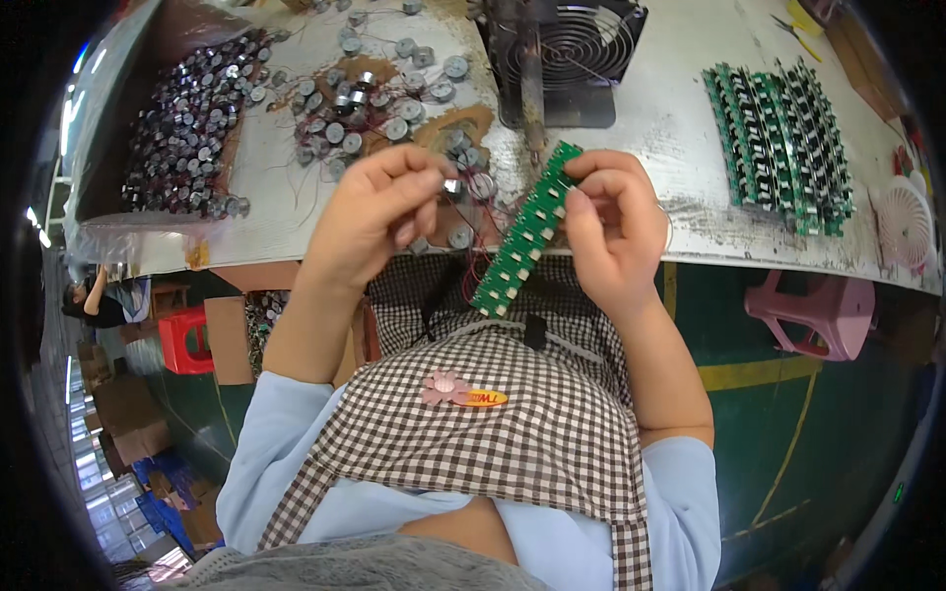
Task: The person solders small electronic components onto a long green PCB using a soldering iron and solder wire.
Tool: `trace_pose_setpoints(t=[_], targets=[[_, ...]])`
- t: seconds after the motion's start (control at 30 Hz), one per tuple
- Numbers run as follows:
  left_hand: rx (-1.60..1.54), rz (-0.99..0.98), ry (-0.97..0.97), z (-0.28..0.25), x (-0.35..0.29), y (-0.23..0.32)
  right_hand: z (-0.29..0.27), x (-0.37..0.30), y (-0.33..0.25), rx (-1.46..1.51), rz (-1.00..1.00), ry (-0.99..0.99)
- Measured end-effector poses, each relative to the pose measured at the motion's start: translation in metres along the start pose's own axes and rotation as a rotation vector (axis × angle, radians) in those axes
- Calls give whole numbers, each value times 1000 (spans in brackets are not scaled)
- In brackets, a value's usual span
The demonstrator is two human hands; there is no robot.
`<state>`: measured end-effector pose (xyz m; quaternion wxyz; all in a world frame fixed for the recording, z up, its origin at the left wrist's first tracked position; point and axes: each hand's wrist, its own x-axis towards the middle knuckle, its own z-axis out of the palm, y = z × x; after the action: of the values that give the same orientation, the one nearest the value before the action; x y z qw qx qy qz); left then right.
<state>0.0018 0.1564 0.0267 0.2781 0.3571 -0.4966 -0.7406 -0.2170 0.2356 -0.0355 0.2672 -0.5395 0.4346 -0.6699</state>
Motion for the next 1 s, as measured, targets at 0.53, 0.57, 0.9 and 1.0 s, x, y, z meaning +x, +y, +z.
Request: trace_pose_setpoints(t=[0.53,0.57,0.9,1.0], targets=[[542,471,179,35,11,-34,11,-2,-10,-262,-170,-18],[657,572,195,33,12,-34,10,-2,-10,-264,-168,-17],[429,229,144,42,15,-26,10,2,-13,-274,-182,-8],[459,227,102,45,17,-26,9,2,-14,-269,-179,-1]])
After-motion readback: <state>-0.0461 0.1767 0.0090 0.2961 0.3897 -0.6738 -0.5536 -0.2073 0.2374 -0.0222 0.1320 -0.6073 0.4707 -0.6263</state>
